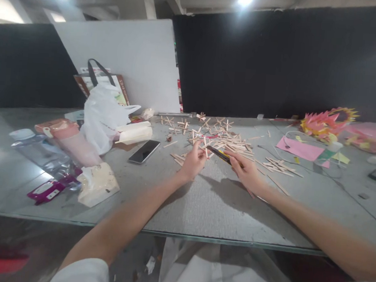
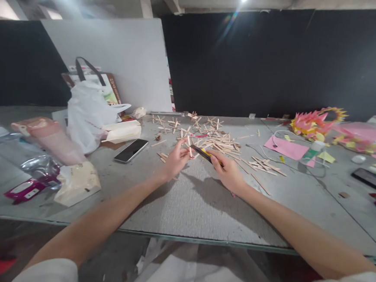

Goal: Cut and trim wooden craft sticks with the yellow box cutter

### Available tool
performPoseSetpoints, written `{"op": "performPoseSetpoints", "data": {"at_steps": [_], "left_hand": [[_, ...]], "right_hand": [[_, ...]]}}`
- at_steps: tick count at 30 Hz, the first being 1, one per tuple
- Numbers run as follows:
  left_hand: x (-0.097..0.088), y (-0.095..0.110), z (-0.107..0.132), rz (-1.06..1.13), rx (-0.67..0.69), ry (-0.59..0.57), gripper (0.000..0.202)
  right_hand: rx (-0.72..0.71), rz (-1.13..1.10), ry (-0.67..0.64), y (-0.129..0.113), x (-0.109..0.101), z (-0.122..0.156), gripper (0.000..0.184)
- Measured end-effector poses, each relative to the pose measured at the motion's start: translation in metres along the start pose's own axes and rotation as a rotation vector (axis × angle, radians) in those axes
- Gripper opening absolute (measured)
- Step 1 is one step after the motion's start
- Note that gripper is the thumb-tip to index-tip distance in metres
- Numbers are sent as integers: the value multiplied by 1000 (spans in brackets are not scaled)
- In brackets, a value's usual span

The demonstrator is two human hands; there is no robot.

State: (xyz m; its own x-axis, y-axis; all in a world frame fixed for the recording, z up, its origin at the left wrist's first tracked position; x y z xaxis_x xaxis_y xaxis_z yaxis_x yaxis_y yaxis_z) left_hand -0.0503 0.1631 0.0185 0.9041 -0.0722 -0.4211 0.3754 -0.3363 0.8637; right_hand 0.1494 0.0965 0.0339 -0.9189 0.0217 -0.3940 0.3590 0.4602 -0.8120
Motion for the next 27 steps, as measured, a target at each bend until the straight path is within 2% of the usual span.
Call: {"op": "performPoseSetpoints", "data": {"at_steps": [8,13,18,23,27], "left_hand": [[3,11,2,-38,64,-6,47],[-4,20,2,-186,124,-5,33],[-11,29,5,-313,203,17,41],[-1,25,8,-252,135,-40,43],[-3,30,9,-261,144,-27,44]], "right_hand": [[-6,71,-55,-6,12,8,58],[-21,115,-91,-11,18,15,59],[-54,126,-102,-21,21,18,57],[11,91,-104,-17,21,20,58],[2,57,-92,-18,21,21,58]]}}
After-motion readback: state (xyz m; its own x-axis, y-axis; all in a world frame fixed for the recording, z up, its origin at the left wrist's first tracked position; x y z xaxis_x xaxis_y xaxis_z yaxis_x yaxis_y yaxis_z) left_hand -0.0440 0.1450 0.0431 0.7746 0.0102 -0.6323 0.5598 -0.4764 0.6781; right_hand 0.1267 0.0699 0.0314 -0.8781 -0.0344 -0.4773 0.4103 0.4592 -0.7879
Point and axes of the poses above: each hand's wrist, its own z-axis away from the middle knuckle, its own x-axis out of the palm, y = z × x, the point moved 9 cm from there along -z, towards the middle knuckle, and after that the axes turned 9 degrees about -z, right-handed, at the moved point
